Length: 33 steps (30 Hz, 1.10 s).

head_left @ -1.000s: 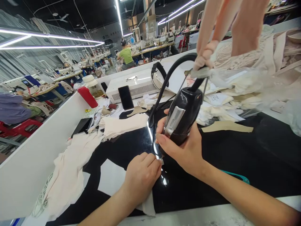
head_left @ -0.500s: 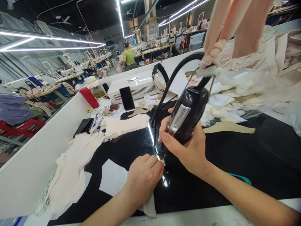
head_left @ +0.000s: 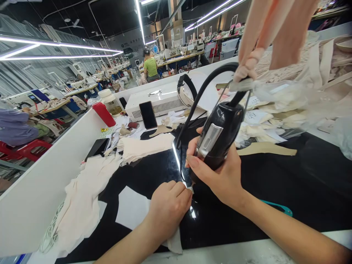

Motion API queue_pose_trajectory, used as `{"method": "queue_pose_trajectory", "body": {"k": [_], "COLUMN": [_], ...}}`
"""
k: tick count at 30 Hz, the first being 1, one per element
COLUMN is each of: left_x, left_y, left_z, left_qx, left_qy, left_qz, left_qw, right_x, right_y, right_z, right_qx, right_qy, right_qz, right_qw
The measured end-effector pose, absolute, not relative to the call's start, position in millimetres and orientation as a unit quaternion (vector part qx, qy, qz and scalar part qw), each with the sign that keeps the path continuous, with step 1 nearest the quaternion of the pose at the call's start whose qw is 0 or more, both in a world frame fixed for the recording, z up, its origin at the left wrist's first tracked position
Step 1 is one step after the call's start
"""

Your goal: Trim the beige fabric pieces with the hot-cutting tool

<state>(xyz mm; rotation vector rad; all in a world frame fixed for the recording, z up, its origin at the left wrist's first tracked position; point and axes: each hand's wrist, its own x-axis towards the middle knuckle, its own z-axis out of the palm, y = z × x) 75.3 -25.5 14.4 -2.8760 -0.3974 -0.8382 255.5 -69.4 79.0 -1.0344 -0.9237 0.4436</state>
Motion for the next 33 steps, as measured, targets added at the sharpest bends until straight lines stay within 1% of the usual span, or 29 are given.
{"method": "queue_pose_trajectory", "body": {"k": [13,23,30,33], "left_x": [76,71,71,72], "left_y": [-25,-25,-23,-23], "left_z": [13,18,15,15], "left_qx": [-0.952,-0.958,-0.958,-0.957], "left_qy": [-0.136,-0.139,-0.141,-0.144], "left_qz": [-0.27,-0.248,-0.247,-0.252], "left_qw": [0.042,0.03,0.024,0.022], "right_x": [253,255,251,251], "right_y": [-71,-81,-80,-81], "right_z": [79,80,82,80], "right_qx": [-0.471,-0.475,-0.431,-0.438], "right_qy": [-0.436,-0.413,-0.44,-0.439], "right_qz": [0.196,0.202,0.197,0.197], "right_qw": [0.742,0.75,0.763,0.759]}}
